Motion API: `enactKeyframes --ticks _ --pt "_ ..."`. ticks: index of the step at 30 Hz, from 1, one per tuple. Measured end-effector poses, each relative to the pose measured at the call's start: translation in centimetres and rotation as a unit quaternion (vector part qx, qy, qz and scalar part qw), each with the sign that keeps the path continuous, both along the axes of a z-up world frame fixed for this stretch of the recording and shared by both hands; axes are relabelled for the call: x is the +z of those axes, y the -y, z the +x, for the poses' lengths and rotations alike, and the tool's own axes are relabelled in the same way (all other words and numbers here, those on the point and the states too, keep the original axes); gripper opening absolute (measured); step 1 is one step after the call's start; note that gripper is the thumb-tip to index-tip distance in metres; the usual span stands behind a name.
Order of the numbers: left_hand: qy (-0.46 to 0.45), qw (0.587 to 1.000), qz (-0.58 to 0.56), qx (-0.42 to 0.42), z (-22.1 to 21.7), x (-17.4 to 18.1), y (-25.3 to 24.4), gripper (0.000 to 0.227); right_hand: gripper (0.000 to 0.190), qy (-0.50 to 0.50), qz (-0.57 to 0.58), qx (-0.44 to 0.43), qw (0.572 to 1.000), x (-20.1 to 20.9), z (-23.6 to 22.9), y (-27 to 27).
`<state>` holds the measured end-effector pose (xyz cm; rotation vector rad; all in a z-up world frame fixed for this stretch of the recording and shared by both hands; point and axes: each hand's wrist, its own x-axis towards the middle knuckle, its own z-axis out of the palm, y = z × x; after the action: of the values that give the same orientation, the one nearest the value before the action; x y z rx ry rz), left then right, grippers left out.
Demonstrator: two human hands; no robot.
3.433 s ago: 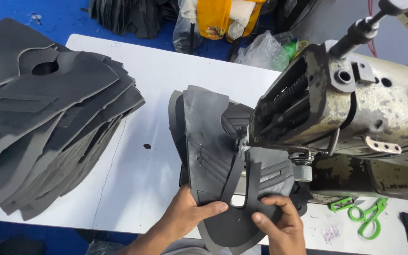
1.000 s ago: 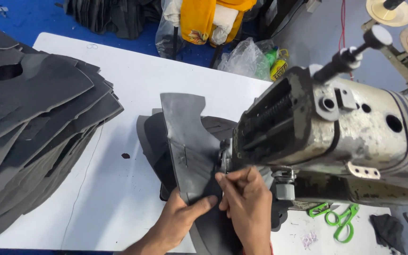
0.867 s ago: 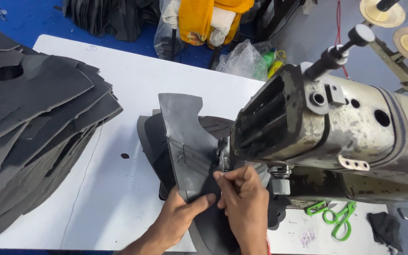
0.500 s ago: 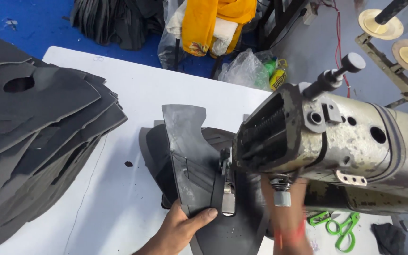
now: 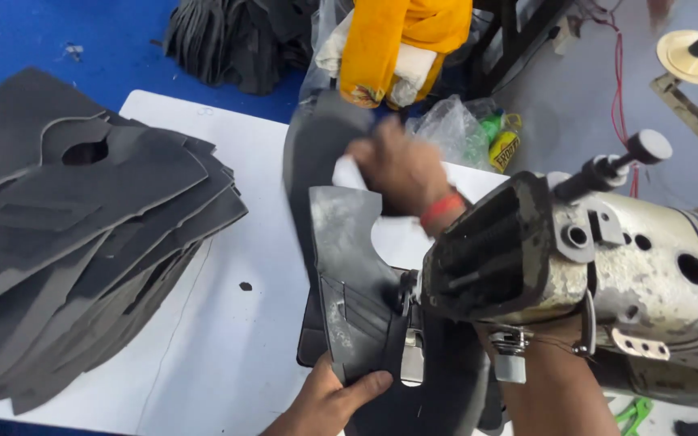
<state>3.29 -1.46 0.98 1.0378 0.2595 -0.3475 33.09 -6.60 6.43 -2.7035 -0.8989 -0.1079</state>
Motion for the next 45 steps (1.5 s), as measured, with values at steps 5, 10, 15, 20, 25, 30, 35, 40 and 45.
enactKeyframes --ticks 5,10,15,20,25,30,35,40,45 --pt "-0.02 1.0 -0.007 -0.005 -0.4 -0.1 0.0 0.058 0.044 0.21 0.218 -0.034 0.953 1.3 1.0 4.3" --pt "0.021 1.0 0.001 -0.011 -0.2 -1.4 -0.3 0.043 0.024 0.266 0.128 -0.092 0.951 0.0 -12.4 11.9" --pt "0.045 0.998 -0.018 -0.026 -0.1 -2.2 -0.5 0.039 0.013 0.044 0.17 -0.068 0.982 -3.5 -23.9 14.4" --pt "0.073 0.997 -0.026 -0.007 -0.4 -2.7 -0.5 0.039 0.05 0.108 0.107 -0.052 0.987 -1.3 -25.6 11.5" --pt "0.095 0.995 -0.029 0.009 0.3 -2.3 -0.1 0.039 0.059 0.137 0.035 -0.05 0.989 -1.0 -25.3 11.4" --pt "0.067 0.994 -0.074 0.043 1.3 -2.4 0.5 0.037 0.061 0.141 0.012 -0.04 0.989 -0.6 -25.2 11.4" --pt "0.073 0.993 -0.081 0.05 2.4 -2.6 0.6 0.027 0.059 0.139 0.018 -0.043 0.989 -0.5 -25.3 11.5" --pt "0.064 0.99 -0.105 0.07 3.6 -1.3 0.7 0.026 0.058 0.151 0.033 -0.026 0.988 -0.1 -25.0 11.6" --pt "0.041 0.997 0.014 0.064 4.9 -0.3 0.5 0.026 0.032 -0.003 0.171 -0.108 0.979 -0.5 -24.5 12.4"
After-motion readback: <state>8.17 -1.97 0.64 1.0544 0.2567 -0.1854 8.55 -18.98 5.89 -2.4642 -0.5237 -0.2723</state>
